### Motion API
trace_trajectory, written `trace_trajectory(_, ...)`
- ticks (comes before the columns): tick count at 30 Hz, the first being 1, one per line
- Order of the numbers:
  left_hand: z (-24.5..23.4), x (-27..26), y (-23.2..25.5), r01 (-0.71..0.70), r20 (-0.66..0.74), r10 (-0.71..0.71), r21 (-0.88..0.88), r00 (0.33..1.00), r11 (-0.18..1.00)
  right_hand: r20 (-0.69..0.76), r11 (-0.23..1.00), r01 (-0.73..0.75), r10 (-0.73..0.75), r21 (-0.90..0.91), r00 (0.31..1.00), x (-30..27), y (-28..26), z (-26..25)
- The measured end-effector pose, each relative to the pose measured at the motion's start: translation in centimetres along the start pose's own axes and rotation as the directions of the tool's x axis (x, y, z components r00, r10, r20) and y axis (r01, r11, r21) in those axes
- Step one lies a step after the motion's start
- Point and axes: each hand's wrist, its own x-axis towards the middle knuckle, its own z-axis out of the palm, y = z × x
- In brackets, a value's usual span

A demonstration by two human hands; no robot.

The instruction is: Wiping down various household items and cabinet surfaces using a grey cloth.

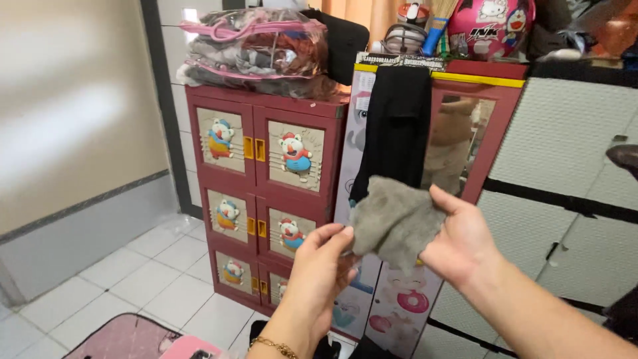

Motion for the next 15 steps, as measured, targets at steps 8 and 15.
trace_trajectory(8, 0.2, 6.2, -0.5, 0.090, -0.059, -0.102, -0.177, 0.993, 0.980, 0.070, 0.996, -0.087, 0.085, 0.030, 0.994, 7.2, 1.7, -2.3)
trace_trajectory(15, -0.9, 11.3, 0.1, -0.027, -0.137, 0.004, -0.162, 0.991, 0.986, 0.024, 0.993, -0.121, 0.121, -0.002, 0.992, 12.2, 2.2, -0.9)
